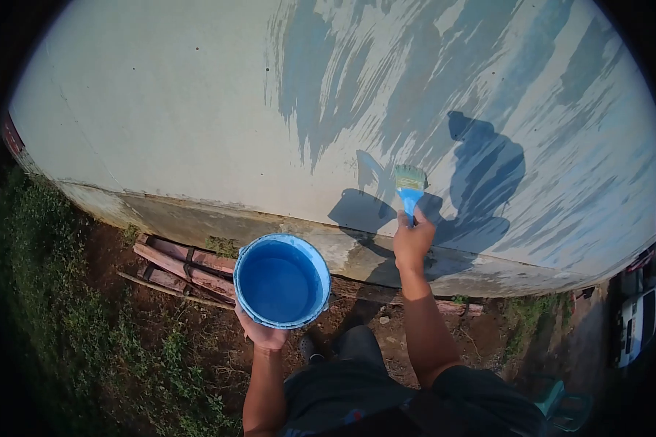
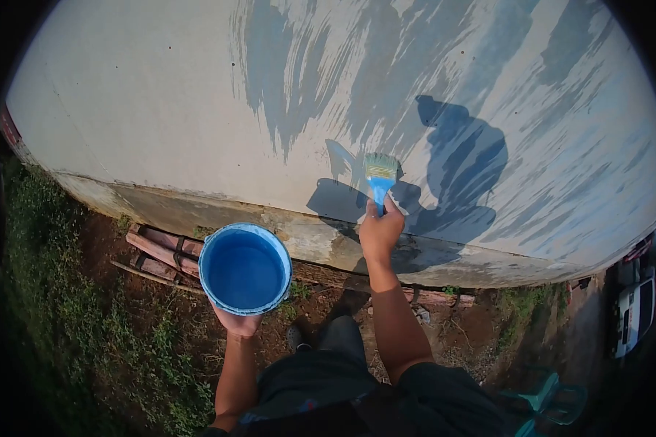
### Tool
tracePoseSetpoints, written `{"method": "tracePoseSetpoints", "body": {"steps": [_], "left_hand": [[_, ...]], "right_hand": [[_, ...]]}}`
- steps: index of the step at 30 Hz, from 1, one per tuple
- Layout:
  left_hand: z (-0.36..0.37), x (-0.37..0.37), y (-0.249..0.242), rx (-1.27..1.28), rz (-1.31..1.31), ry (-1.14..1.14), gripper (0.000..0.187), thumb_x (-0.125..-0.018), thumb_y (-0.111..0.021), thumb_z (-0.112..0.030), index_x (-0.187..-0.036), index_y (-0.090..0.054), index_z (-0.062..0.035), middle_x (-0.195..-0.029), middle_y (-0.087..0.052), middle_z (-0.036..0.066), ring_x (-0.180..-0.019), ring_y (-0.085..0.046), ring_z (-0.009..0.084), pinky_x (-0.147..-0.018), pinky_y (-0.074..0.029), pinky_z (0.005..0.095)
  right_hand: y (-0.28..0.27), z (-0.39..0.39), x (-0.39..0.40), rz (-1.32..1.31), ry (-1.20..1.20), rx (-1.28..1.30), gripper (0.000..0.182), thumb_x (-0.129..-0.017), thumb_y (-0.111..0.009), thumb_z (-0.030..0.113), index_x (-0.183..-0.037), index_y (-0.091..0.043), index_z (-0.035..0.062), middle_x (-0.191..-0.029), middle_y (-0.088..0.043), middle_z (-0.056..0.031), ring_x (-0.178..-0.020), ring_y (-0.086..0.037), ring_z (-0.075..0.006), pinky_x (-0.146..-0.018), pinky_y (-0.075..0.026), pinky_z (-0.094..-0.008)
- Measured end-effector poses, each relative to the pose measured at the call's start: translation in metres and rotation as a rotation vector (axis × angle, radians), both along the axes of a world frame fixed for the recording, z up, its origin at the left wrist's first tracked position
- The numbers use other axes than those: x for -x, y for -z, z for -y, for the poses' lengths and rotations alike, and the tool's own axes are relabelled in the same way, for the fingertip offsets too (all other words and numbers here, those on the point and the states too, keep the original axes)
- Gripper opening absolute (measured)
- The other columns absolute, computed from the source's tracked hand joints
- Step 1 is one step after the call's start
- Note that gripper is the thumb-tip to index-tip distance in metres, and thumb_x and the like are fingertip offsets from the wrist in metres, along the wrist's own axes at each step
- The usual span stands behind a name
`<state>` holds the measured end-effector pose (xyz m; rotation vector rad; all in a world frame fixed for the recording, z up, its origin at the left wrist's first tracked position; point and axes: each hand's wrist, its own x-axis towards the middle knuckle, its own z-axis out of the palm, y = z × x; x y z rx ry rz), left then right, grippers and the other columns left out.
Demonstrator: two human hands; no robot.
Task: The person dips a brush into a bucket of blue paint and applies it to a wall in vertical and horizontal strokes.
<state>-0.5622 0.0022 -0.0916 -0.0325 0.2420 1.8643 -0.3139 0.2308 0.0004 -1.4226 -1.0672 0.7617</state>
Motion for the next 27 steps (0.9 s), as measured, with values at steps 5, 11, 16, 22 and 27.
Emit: {"method": "tracePoseSetpoints", "body": {"steps": [5,11,16,22,27], "left_hand": [[0.002,-0.002,0.008,-0.059,0.058,0.050,0.071,-0.110,-0.048,-0.062,-0.158,-0.053,-0.0093,-0.159,-0.057,0.015,-0.143,-0.056,0.0375,-0.120,-0.048,0.0581],[-0.012,-0.009,-0.021,-0.014,-0.027,0.042,0.071,-0.109,-0.047,-0.062,-0.156,-0.054,-0.0093,-0.158,-0.058,0.014,-0.141,-0.058,0.0359,-0.118,-0.050,0.0556],[-0.015,-0.010,-0.022,0.037,-0.062,0.042,0.070,-0.109,-0.045,-0.061,-0.156,-0.053,-0.0095,-0.157,-0.058,0.013,-0.140,-0.059,0.0343,-0.116,-0.052,0.0532],[-0.017,-0.006,-0.003,-0.016,-0.025,0.058,0.074,-0.109,-0.049,-0.065,-0.158,-0.052,-0.0084,-0.158,-0.058,0.015,-0.141,-0.059,0.0368,-0.118,-0.051,0.0570],[-0.019,-0.003,-0.011,-0.085,0.030,0.094,0.073,-0.110,-0.049,-0.063,-0.158,-0.052,-0.0080,-0.158,-0.057,0.015,-0.140,-0.059,0.0365,-0.116,-0.052,0.0570]], "right_hand": [[-0.025,-0.007,-0.016,0.491,0.120,-0.198,0.037,-0.096,-0.071,0.004,-0.129,-0.071,-0.0127,-0.102,-0.077,-0.0314,-0.089,-0.075,-0.0455,-0.081,-0.057,-0.0472],[0.170,-0.001,-0.043,0.612,0.076,0.150,0.042,-0.095,-0.075,0.010,-0.130,-0.072,-0.0122,-0.111,-0.076,-0.0330,-0.101,-0.076,-0.0478,-0.090,-0.059,-0.0530],[0.147,0.002,-0.044,0.449,-0.166,0.602,0.029,-0.097,-0.075,0.013,-0.118,-0.077,-0.0062,-0.099,-0.078,-0.0267,-0.091,-0.076,-0.0435,-0.081,-0.057,-0.0516],[0.005,0.007,-0.003,0.338,-0.133,-0.094,0.030,-0.105,-0.071,0.014,-0.121,-0.075,-0.0103,-0.089,-0.075,-0.0261,-0.074,-0.071,-0.0404,-0.071,-0.054,-0.0463],[-0.032,-0.027,0.013,0.415,-0.030,-0.456,0.037,-0.106,-0.068,0.013,-0.128,-0.069,-0.0166,-0.091,-0.075,-0.0308,-0.081,-0.074,-0.0460,-0.072,-0.056,-0.0465]]}}
